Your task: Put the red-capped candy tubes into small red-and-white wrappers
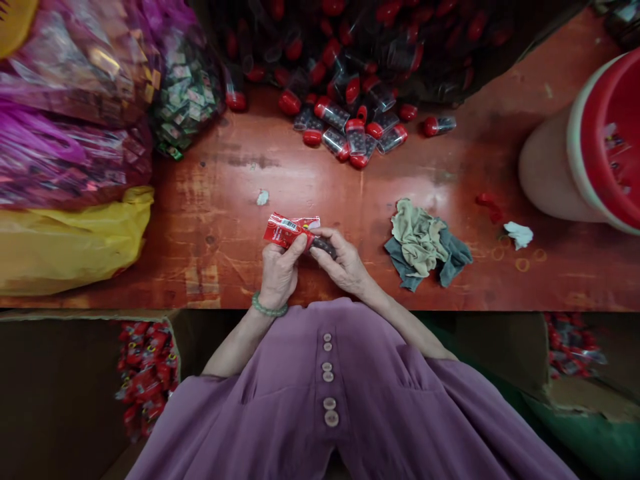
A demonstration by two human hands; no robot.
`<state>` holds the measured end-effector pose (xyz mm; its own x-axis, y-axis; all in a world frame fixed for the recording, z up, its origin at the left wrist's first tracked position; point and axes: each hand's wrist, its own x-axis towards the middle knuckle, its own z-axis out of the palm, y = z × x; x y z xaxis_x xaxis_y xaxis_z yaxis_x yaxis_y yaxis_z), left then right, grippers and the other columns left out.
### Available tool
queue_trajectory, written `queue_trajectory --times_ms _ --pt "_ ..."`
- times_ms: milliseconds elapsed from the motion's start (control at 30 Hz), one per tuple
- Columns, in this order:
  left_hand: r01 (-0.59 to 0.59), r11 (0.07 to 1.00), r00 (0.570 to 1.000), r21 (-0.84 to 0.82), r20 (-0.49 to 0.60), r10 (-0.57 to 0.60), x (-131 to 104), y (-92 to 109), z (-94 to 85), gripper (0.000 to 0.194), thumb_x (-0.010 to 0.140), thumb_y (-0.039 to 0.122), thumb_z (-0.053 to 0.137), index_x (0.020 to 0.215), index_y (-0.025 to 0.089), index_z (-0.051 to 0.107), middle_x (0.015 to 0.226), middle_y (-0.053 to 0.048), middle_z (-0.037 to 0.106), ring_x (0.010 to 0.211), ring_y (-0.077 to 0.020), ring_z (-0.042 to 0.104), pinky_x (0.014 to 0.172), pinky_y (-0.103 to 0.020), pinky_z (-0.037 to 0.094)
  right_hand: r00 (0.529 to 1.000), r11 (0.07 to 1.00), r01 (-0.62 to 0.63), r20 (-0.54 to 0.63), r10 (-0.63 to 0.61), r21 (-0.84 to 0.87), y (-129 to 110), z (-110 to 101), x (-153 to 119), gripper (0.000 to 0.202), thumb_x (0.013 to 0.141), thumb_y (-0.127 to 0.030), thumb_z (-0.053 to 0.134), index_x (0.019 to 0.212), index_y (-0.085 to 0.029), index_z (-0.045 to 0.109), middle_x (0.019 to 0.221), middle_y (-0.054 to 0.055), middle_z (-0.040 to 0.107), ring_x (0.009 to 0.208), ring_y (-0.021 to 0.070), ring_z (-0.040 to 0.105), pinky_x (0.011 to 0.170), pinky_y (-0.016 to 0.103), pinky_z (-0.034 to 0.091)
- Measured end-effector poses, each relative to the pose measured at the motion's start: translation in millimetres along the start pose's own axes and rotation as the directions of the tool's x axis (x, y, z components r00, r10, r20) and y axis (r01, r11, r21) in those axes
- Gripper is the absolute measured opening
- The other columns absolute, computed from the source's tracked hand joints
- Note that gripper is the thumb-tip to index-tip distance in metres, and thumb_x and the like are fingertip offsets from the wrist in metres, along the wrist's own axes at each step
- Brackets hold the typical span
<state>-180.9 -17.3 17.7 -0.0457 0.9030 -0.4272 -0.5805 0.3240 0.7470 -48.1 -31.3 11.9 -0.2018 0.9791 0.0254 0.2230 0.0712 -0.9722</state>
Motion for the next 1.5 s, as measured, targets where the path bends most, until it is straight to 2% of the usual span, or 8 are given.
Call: queue_trajectory --times_ms 233,400,733,967,1067,1167,1400,1500 --pt "0.063 0.998 0.997 0.000 0.050 -0.063 4.5 0.8 -3.3 0.026 0.059 0.034 0.091 0.074 0.019 0.076 0.075 0.002 0.073 0.068 -0.0099 0.064 0.075 -0.024 0.053 0.990 0.982 0.137 0.062 -0.130 -0.130 5.8 1.8 -2.1 0.040 0.096 -0.032 0.055 0.135 -0.022 0.047 0.131 0.012 0.063 0.112 0.0202 0.065 0.096 0.035 0.055" --pt "0.045 0.996 0.997 0.077 0.054 -0.049 5.8 -2.9 -4.1 0.028 0.061 0.036 0.089 0.078 0.018 0.076 0.079 0.000 0.075 0.072 -0.0123 0.066 0.081 -0.027 0.053 0.998 0.991 0.055 0.001 -0.055 -0.118 12.7 6.3 -4.4 0.045 0.096 -0.034 0.055 0.137 -0.022 0.044 0.128 0.012 0.065 0.106 0.0199 0.068 0.092 0.036 0.056" --pt "-0.007 0.999 0.998 0.051 0.063 0.003 6.5 4.5 -2.4 0.035 0.059 0.045 0.091 0.079 0.019 0.077 0.080 -0.003 0.076 0.080 -0.0164 0.070 0.086 -0.030 0.053 0.997 0.976 -0.053 -0.040 0.063 0.213 8.5 6.4 3.0 0.039 0.092 -0.041 0.062 0.123 -0.023 0.049 0.111 0.005 0.069 0.096 0.0165 0.068 0.090 0.033 0.056" --pt "0.027 0.996 0.996 0.081 0.087 -0.034 4.7 4.9 0.6 0.034 0.058 0.044 0.092 0.074 0.019 0.077 0.075 -0.002 0.075 0.072 -0.0132 0.069 0.083 -0.027 0.054 0.999 0.998 0.054 -0.003 -0.054 0.005 11.1 0.3 -0.1 0.043 0.096 -0.037 0.058 0.133 -0.020 0.043 0.110 0.007 0.069 0.093 0.0169 0.069 0.087 0.033 0.057" --pt "0.029 0.995 0.998 0.092 0.056 -0.035 4.7 2.7 3.8 0.036 0.052 0.044 0.094 0.071 0.018 0.077 0.073 -0.001 0.075 0.068 -0.0127 0.068 0.080 -0.027 0.055 0.983 0.967 0.184 0.014 -0.184 -0.175 15.0 -2.6 -1.9 0.045 0.099 -0.038 0.051 0.140 -0.023 0.039 0.130 0.012 0.062 0.114 0.0213 0.066 0.097 0.037 0.055" --pt "0.026 0.994 0.999 0.103 0.037 -0.030 6.1 -1.0 6.8 0.038 0.049 0.043 0.094 0.071 0.018 0.077 0.076 -0.001 0.075 0.071 -0.0138 0.068 0.082 -0.029 0.055 0.967 0.942 0.251 0.015 -0.254 -0.220 17.2 -4.2 -2.4 0.046 0.100 -0.038 0.048 0.143 -0.025 0.037 0.138 0.013 0.058 0.125 0.0233 0.061 0.102 0.039 0.053" --pt "0.004 0.989 0.999 0.146 0.031 -0.008 9.1 -6.1 5.0 0.036 0.056 0.044 0.092 0.077 0.018 0.077 0.079 -0.001 0.075 0.074 -0.0131 0.067 0.084 -0.028 0.052 1.000 0.999 0.002 0.026 -0.003 0.041 8.5 -11.9 -2.8 0.049 0.094 -0.035 0.059 0.138 -0.022 0.041 0.108 0.006 0.068 0.091 0.0171 0.067 0.083 0.032 0.055" --pt "-0.051 0.988 0.999 0.147 0.017 0.049 11.2 -3.6 2.3 0.034 0.058 0.044 0.091 0.073 0.018 0.076 0.075 0.000 0.074 0.071 -0.0119 0.066 0.082 -0.027 0.051 0.998 0.995 -0.052 0.038 0.049 0.082 4.9 -16.8 -5.6 0.032 0.096 -0.034 0.056 0.124 -0.020 0.050 0.091 0.002 0.065 0.075 0.0128 0.061 0.070 0.027 0.051"
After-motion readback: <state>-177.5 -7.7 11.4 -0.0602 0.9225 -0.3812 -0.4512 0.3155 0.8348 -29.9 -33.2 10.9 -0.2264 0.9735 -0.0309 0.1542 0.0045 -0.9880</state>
